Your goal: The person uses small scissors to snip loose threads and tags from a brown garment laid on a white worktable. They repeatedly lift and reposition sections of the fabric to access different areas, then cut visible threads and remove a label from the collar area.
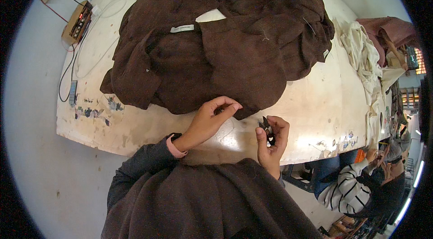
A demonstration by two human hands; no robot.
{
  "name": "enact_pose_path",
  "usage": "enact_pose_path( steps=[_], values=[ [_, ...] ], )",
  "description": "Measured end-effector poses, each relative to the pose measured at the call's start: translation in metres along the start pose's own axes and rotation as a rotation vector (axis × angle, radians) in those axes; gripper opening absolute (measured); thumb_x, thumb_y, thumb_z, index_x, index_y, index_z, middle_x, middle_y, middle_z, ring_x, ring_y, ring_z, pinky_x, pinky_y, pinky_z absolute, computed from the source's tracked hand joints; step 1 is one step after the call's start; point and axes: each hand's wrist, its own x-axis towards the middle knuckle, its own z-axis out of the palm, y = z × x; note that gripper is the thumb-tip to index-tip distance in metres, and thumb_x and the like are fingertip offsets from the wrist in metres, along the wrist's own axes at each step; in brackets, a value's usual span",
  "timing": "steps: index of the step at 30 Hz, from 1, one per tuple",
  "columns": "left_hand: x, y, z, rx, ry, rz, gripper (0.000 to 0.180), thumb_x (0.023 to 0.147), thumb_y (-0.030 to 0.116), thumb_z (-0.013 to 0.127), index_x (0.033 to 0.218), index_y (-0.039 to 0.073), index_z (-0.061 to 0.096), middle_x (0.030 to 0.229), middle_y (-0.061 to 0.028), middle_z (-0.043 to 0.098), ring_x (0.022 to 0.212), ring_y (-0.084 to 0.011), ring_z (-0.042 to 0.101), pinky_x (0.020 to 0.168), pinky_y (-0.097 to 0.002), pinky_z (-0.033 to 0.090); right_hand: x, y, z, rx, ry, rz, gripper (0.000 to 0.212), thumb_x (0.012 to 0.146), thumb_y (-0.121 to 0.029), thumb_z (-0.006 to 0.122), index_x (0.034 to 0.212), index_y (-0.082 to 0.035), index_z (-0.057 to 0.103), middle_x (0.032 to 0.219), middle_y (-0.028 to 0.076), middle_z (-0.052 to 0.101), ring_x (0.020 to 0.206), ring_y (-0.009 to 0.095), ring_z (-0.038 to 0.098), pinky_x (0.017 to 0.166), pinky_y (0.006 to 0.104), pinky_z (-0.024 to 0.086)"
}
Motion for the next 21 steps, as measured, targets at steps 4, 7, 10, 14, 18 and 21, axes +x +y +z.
enact_pose_path(
  steps=[4, 7, 10, 14, 18, 21],
  values=[
    [-0.009, 0.013, 0.003, -0.187, -0.013, -0.201, 0.028, 0.105, 0.029, 0.064, 0.108, 0.002, 0.071, 0.101, -0.0033, 0.072, 0.095, -0.0079, 0.064, 0.081, -0.0257, 0.053, 0.010, 0.008, -0.012, -0.223, -0.158, -0.078, 0.027, 0.082, -0.005, 0.082, 0.106, -0.002, 0.069, 0.094, 0.010, 0.067, 0.079, 0.021, 0.066, 0.073, 0.0291, 0.051],
    [-0.015, 0.002, -0.003, -0.189, -0.139, -0.289, 0.031, 0.106, 0.033, 0.060, 0.106, 0.004, 0.070, 0.100, -0.0033, 0.071, 0.093, -0.0075, 0.064, 0.075, -0.0250, 0.052, 0.014, 0.022, -0.011, -0.426, -0.268, -0.152, 0.028, 0.078, -0.009, 0.081, 0.105, -0.009, 0.073, 0.099, 0.006, 0.066, 0.079, 0.022, 0.066, 0.071, 0.0315, 0.050],
    [-0.020, -0.003, -0.016, -0.140, -0.362, -0.398, 0.038, 0.108, 0.041, 0.055, 0.116, 0.006, 0.066, 0.105, -0.0027, 0.068, 0.090, -0.0078, 0.063, 0.072, -0.0248, 0.051, 0.022, 0.036, -0.006, -0.633, -0.305, -0.278, 0.033, 0.071, -0.012, 0.076, 0.103, -0.013, 0.073, 0.095, 0.007, 0.063, 0.077, 0.027, 0.065, 0.067, 0.0357, 0.049],
    [-0.033, 0.023, -0.009, -0.444, -0.218, -0.539, 0.035, 0.108, 0.039, 0.057, 0.117, 0.007, 0.065, 0.104, -0.0012, 0.067, 0.088, -0.0075, 0.061, 0.075, -0.0249, 0.050, 0.039, 0.030, -0.003, -0.514, -0.343, -0.290, 0.033, 0.069, -0.005, 0.071, 0.102, -0.009, 0.071, 0.092, 0.008, 0.061, 0.075, 0.028, 0.064, 0.066, 0.0352, 0.049],
    [-0.029, 0.021, -0.004, -0.513, -0.050, -0.449, 0.029, 0.106, 0.035, 0.061, 0.112, 0.007, 0.064, 0.101, -0.0005, 0.067, 0.086, -0.0069, 0.060, 0.075, -0.0246, 0.049, 0.051, 0.012, 0.004, -0.267, -0.393, -0.264, 0.033, 0.067, 0.002, 0.067, 0.100, -0.004, 0.069, 0.090, 0.010, 0.060, 0.074, 0.029, 0.063, 0.065, 0.0338, 0.049],
    [-0.024, 0.028, -0.010, -0.233, 0.075, -0.242, 0.024, 0.104, 0.030, 0.066, 0.105, 0.006, 0.061, 0.092, 0.0005, 0.065, 0.082, -0.0050, 0.058, 0.073, -0.0237, 0.048, 0.054, -0.001, 0.012, -0.176, -0.409, -0.289, 0.033, 0.066, 0.005, 0.065, 0.098, -0.002, 0.069, 0.089, 0.012, 0.061, 0.073, 0.029, 0.062, 0.066, 0.0328, 0.049]
  ],
)
